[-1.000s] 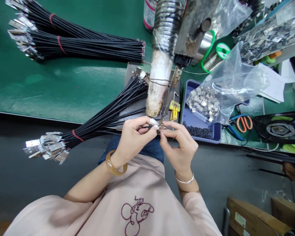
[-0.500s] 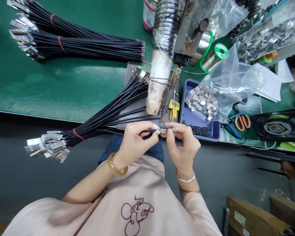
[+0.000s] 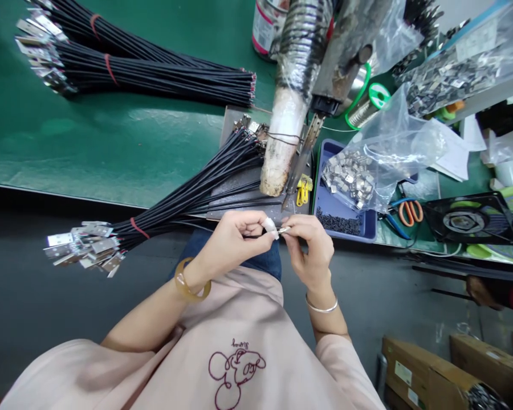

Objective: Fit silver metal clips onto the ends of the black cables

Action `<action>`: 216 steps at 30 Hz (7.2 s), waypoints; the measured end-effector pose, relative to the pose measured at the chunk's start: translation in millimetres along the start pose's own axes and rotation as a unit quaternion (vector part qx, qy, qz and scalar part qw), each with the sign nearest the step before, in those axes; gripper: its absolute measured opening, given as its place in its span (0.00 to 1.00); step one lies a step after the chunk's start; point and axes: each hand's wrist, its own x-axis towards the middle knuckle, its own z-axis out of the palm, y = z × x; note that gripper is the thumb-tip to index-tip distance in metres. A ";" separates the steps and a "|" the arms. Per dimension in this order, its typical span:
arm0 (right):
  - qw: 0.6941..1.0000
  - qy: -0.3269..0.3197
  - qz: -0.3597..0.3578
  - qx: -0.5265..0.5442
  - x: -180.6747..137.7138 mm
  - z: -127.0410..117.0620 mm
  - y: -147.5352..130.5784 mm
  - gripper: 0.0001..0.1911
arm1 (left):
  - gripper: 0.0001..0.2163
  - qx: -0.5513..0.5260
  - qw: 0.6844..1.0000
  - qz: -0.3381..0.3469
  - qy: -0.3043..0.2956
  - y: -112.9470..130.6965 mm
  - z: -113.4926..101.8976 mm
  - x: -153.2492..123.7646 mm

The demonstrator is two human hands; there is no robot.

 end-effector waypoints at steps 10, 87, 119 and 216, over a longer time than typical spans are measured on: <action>0.979 0.088 0.147 -0.108 -13.0 -16.2 -21.6 0.04 | 0.06 0.060 0.995 0.020 0.082 -15.4 8.5 -3.2; 0.948 0.106 0.301 0.000 11.3 -55.5 31.3 0.06 | 0.05 0.049 0.995 -0.009 0.086 -15.9 10.1 6.8; 0.976 0.026 0.204 -0.067 -0.4 10.8 -11.3 0.14 | 0.05 0.073 0.995 0.015 0.065 -16.8 9.8 6.0; 0.934 -0.106 0.186 -0.285 41.8 -96.1 105.9 0.03 | 0.06 0.416 0.866 0.249 0.123 -26.9 -13.7 14.7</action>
